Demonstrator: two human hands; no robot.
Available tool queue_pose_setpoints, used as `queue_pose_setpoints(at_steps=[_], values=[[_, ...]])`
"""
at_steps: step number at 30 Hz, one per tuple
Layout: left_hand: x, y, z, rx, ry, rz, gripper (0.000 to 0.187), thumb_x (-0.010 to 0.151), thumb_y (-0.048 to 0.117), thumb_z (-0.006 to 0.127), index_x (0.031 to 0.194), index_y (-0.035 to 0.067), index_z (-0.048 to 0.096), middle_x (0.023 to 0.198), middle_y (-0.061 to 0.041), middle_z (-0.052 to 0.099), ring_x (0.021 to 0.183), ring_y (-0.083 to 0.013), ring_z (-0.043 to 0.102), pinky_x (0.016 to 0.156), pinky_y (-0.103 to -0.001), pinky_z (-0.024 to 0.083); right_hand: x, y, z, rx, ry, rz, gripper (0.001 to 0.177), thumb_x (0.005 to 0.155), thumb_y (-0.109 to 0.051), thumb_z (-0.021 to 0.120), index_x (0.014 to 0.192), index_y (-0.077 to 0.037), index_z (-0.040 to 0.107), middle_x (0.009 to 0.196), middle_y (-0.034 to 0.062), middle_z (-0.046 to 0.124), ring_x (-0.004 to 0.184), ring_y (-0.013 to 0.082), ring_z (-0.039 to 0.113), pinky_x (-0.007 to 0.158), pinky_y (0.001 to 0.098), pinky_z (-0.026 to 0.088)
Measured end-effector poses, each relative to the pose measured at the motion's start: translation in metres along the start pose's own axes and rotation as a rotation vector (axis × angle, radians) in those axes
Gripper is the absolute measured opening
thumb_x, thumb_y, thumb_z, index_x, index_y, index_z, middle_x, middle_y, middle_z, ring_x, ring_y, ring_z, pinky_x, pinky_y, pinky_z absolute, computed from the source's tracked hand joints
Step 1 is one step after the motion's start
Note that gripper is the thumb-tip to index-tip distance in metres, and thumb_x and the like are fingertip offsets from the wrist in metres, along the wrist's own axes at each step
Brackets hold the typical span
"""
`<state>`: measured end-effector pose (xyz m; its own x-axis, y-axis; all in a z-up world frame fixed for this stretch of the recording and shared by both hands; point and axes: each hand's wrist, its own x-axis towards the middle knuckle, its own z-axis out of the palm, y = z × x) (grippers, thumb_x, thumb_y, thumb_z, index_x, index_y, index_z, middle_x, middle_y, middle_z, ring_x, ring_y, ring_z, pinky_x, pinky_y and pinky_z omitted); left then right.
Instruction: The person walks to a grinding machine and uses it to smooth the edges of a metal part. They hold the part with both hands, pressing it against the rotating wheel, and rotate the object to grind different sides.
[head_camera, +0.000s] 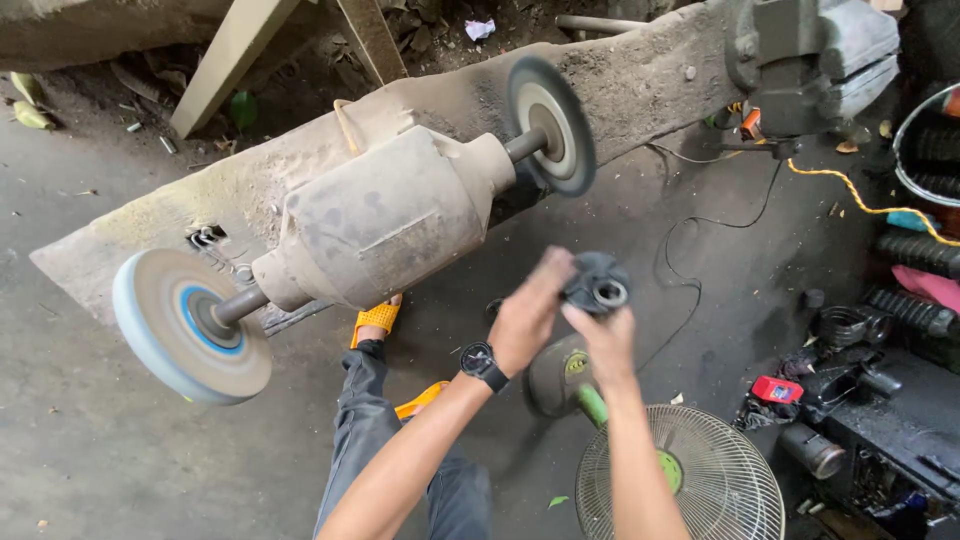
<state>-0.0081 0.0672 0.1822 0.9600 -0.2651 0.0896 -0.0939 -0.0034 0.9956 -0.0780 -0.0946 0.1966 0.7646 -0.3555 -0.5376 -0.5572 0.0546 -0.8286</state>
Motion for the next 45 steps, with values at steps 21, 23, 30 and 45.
queue_pose_setpoints(at_steps=[21,23,30,45], values=[[0.041,-0.198,0.132,-1.377,0.292,-1.144,0.025,0.100,0.025,0.046,0.096,0.008,0.063,0.096,-0.006,0.067,0.088,-0.0209,0.062,0.078,-0.041,0.050,0.138,0.005,0.029,-0.004,0.207,-0.002,0.032,0.078,0.000,0.080,0.106,-0.002,0.065,0.093,0.0035,0.072,0.075,0.0140,0.068,0.066,0.0296,0.056],[0.038,-0.211,0.136,-1.375,0.282,-1.129,0.023,0.101,0.026,0.047,0.096,0.010,0.062,0.092,-0.004,0.065,0.084,-0.0192,0.060,0.075,-0.040,0.048,0.140,0.003,0.032,-0.046,0.208,-0.024,0.034,0.077,-0.001,0.081,0.107,-0.002,0.064,0.094,0.0034,0.072,0.077,0.0133,0.068,0.068,0.0287,0.056],[0.000,-0.238,0.103,-1.380,0.252,-1.238,0.028,0.098,0.038,0.045,0.093,0.017,0.064,0.086,0.002,0.066,0.076,-0.0155,0.056,0.067,-0.032,0.039,0.139,0.039,0.061,-0.201,0.132,-0.115,0.044,0.073,-0.002,0.081,0.112,-0.002,0.061,0.099,0.0047,0.072,0.084,0.0130,0.067,0.074,0.0294,0.056],[-0.026,-0.181,0.120,-1.533,0.295,-1.138,0.025,0.103,0.037,0.056,0.087,0.018,0.061,0.074,0.005,0.057,0.070,-0.0132,0.050,0.064,-0.032,0.037,0.103,-0.002,0.041,-0.334,0.109,-0.120,0.032,0.076,-0.003,0.076,0.104,-0.004,0.061,0.095,0.0028,0.070,0.081,0.0122,0.066,0.070,0.0291,0.055]])
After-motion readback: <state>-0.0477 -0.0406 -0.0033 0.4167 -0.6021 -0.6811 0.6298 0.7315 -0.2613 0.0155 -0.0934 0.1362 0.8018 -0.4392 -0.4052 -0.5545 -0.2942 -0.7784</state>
